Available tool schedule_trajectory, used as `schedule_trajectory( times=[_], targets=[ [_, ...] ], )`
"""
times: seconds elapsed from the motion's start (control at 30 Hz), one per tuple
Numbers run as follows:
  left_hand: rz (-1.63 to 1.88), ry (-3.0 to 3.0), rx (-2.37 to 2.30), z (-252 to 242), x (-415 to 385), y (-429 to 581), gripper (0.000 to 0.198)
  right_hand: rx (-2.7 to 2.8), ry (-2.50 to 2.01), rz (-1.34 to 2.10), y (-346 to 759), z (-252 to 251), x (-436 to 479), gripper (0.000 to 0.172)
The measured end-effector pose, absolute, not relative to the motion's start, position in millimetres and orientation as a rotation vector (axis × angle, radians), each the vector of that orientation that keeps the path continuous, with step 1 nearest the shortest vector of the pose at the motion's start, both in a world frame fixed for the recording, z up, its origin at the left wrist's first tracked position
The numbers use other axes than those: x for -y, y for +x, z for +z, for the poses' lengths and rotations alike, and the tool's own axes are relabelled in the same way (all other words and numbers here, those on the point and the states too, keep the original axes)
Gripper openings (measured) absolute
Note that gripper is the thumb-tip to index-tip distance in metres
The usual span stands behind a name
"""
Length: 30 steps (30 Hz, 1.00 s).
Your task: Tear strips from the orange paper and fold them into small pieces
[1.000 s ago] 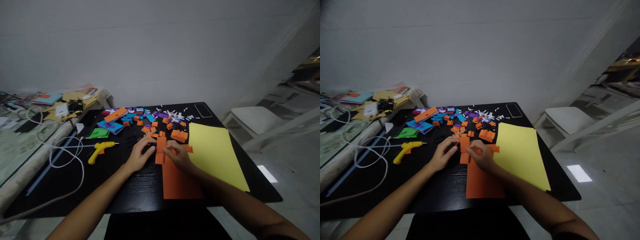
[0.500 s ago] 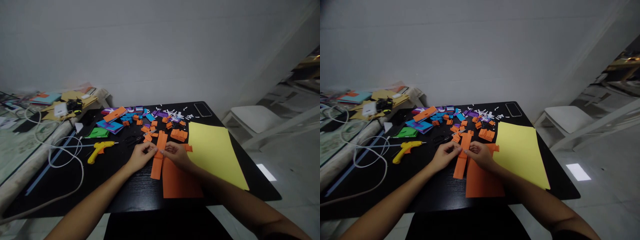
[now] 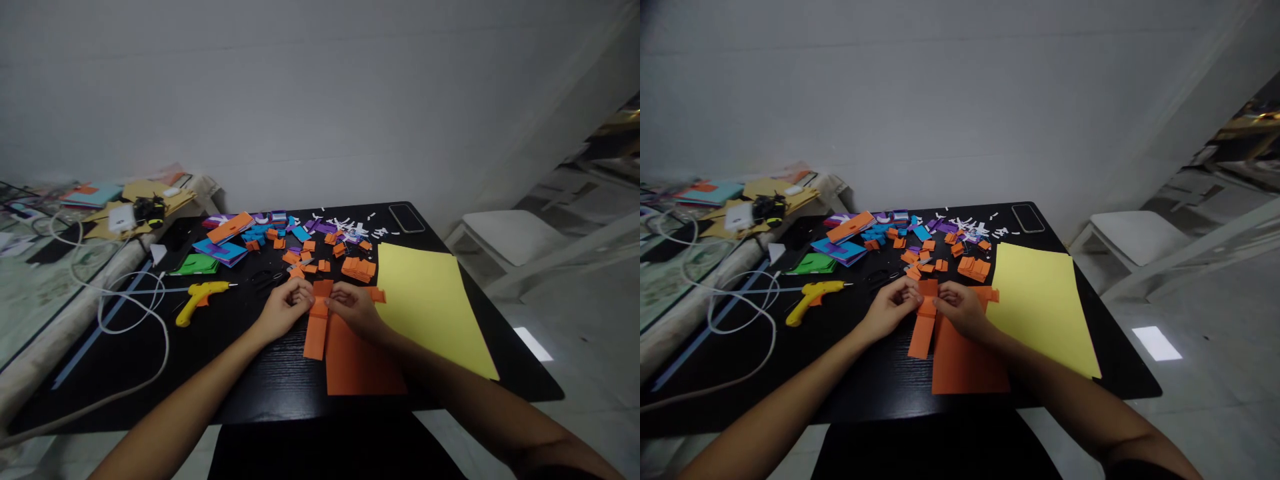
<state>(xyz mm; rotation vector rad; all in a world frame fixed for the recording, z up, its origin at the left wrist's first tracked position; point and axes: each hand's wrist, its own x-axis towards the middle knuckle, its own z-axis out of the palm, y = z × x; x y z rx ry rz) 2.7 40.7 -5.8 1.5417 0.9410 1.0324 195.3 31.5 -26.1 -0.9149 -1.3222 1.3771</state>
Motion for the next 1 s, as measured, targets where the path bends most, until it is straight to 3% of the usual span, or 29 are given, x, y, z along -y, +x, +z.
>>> schedule_trajectory(
  times=[0.33, 0.8, 1.0],
  targets=[
    [0.994, 1.486, -0.839, -6.7, -46.0, -0.1, 0.008, 1.324, -0.934, 1.348, 198.7, -21.7, -32.1, 0.012],
    [0.997, 1.721, -0.983, -3.1, -39.6, 0.1, 0.018, 1.287, -1.004, 1.293, 194.0, -25.4, -29.6, 0.028],
    [1.017, 1.827, -1.047, -5.8, -42.7, -0.5, 0.019, 1.345, -1.019, 1.207, 195.7, -22.9, -29.6, 0.026]
  ],
)
